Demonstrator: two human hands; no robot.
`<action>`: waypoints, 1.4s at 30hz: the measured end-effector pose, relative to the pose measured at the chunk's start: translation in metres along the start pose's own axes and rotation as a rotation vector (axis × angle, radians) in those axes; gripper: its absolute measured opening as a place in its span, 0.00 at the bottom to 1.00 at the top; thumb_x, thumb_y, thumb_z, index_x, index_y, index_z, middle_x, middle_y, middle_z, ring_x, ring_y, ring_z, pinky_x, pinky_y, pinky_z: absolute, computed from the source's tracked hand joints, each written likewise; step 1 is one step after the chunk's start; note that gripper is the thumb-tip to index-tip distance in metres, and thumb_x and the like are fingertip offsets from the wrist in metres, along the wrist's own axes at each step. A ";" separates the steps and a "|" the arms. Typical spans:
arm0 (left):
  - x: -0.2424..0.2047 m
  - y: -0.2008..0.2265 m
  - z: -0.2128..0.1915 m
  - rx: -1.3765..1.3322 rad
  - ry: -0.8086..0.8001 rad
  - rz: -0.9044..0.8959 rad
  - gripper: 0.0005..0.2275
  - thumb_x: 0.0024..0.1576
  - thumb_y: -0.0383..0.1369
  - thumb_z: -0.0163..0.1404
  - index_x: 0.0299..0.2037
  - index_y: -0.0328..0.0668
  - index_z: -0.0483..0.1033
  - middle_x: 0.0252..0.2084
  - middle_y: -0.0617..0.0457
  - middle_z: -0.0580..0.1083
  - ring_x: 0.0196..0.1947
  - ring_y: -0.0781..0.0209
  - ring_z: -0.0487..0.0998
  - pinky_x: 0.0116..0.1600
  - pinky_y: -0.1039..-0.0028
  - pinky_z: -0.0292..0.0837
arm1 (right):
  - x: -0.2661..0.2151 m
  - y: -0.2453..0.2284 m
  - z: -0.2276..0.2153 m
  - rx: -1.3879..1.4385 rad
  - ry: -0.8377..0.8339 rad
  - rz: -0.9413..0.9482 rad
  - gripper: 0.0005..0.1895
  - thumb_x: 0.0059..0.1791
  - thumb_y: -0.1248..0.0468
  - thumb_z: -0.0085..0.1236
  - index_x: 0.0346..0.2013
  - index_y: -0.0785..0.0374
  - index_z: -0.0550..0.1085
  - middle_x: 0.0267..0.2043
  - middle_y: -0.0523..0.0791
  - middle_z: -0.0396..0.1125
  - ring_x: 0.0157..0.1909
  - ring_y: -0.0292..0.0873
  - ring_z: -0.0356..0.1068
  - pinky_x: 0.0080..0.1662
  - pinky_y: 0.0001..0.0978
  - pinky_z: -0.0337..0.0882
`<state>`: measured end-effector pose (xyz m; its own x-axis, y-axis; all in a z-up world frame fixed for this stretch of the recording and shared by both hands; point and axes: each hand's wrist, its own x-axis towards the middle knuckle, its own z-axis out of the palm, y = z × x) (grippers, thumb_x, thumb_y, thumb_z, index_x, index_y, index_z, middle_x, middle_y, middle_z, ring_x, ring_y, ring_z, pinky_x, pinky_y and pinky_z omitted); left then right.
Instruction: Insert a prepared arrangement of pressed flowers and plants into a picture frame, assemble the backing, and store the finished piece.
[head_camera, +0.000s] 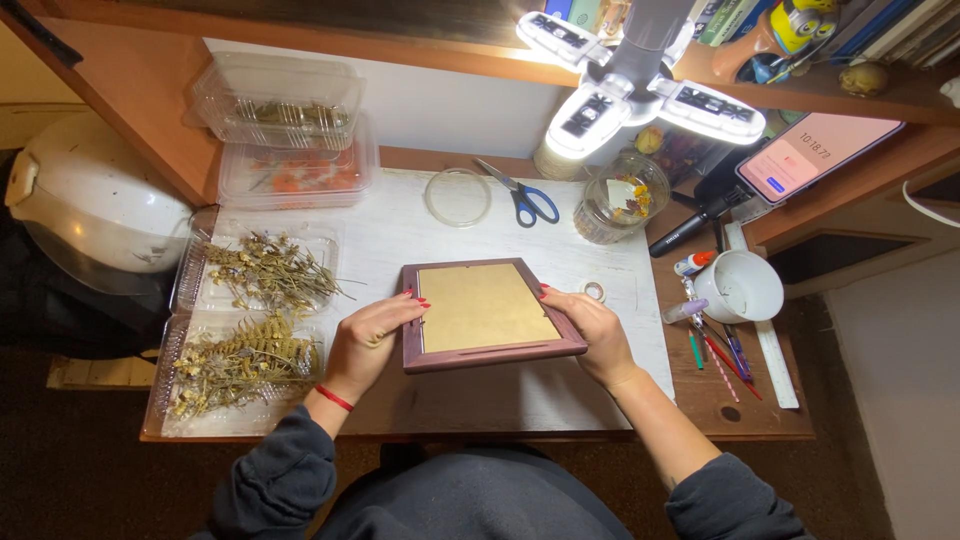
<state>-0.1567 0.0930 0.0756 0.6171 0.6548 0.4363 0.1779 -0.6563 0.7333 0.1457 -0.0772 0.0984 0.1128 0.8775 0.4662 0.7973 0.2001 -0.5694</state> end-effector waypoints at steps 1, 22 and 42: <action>0.001 0.003 -0.002 -0.003 0.000 0.001 0.17 0.52 0.14 0.49 0.46 0.42 0.84 0.49 0.49 0.81 0.55 0.54 0.82 0.60 0.70 0.77 | -0.004 0.005 0.002 -0.003 0.000 0.001 0.20 0.44 0.70 0.61 0.51 0.64 0.75 0.54 0.52 0.74 0.52 0.51 0.76 0.52 0.37 0.75; -0.038 -0.002 0.016 0.239 -0.134 0.311 0.16 0.53 0.21 0.48 0.49 0.42 0.81 0.52 0.49 0.79 0.56 0.51 0.79 0.67 0.54 0.68 | -0.006 -0.053 0.001 -0.026 -0.224 0.799 0.21 0.47 0.57 0.61 0.51 0.68 0.78 0.29 0.56 0.76 0.27 0.44 0.76 0.33 0.35 0.74; -0.044 0.001 0.022 0.285 -0.114 0.404 0.11 0.58 0.28 0.50 0.49 0.41 0.81 0.51 0.50 0.80 0.55 0.54 0.79 0.58 0.63 0.70 | -0.033 -0.043 0.017 -0.287 -0.166 0.590 0.14 0.52 0.61 0.54 0.43 0.68 0.79 0.27 0.62 0.70 0.31 0.63 0.73 0.35 0.51 0.72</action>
<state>-0.1665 0.0550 0.0452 0.7571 0.2928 0.5840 0.1000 -0.9353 0.3393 0.0979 -0.1068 0.0957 0.5034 0.8640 0.0093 0.7584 -0.4368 -0.4838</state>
